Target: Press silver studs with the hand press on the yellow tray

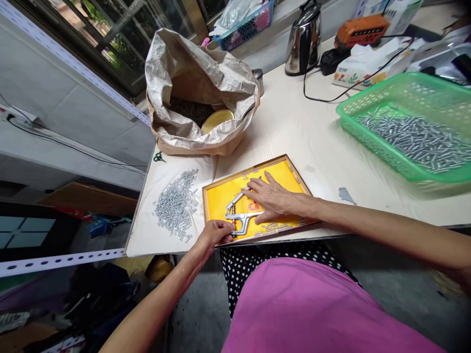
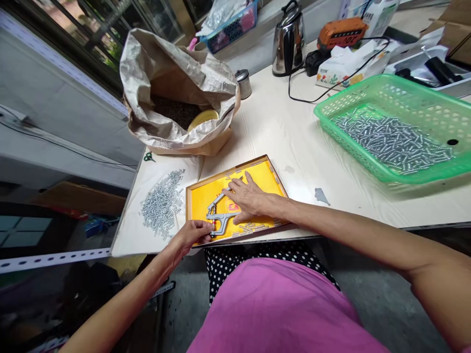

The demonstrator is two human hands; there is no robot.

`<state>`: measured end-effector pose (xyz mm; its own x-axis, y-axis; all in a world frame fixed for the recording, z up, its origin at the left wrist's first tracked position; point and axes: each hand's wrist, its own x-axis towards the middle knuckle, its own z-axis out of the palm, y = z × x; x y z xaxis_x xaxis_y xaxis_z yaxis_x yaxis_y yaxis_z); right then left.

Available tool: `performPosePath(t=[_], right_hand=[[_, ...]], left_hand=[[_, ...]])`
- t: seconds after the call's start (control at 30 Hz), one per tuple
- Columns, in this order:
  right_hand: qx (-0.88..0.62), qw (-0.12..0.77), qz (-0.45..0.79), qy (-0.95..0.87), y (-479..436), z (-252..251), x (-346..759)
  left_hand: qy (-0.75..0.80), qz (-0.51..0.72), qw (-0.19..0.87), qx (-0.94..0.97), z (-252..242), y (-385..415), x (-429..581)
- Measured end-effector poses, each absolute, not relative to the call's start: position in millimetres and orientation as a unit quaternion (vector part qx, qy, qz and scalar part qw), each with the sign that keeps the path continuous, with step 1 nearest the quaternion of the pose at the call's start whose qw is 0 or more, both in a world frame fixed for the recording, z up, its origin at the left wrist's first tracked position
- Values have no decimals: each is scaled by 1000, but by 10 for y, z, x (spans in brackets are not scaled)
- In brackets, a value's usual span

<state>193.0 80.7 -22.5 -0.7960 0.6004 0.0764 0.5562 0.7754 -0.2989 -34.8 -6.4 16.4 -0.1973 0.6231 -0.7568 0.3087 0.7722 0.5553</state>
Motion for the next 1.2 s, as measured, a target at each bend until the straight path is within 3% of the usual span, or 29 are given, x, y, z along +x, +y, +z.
performPosePath(t=[0.3,0.5,0.57,0.83,1.2], right_hand=[[-333,106,159,-923,655,-176,1944],[-331,131,170,-919,589,-174,1943],[-325,142,167,-920,568,-179,1931],[-355,85,155,-918,543,-218,1963],[-363,60,63,-928,672,-109,1880]], left_hand=[[779,95,514,345,142,-64,-356],[693,101,190,688,167,-163,-206],[611,103,148,771,127,-95,-110],[492,-6,143,859,-5,288,-33],[543,35,91,834,11,306,76]])
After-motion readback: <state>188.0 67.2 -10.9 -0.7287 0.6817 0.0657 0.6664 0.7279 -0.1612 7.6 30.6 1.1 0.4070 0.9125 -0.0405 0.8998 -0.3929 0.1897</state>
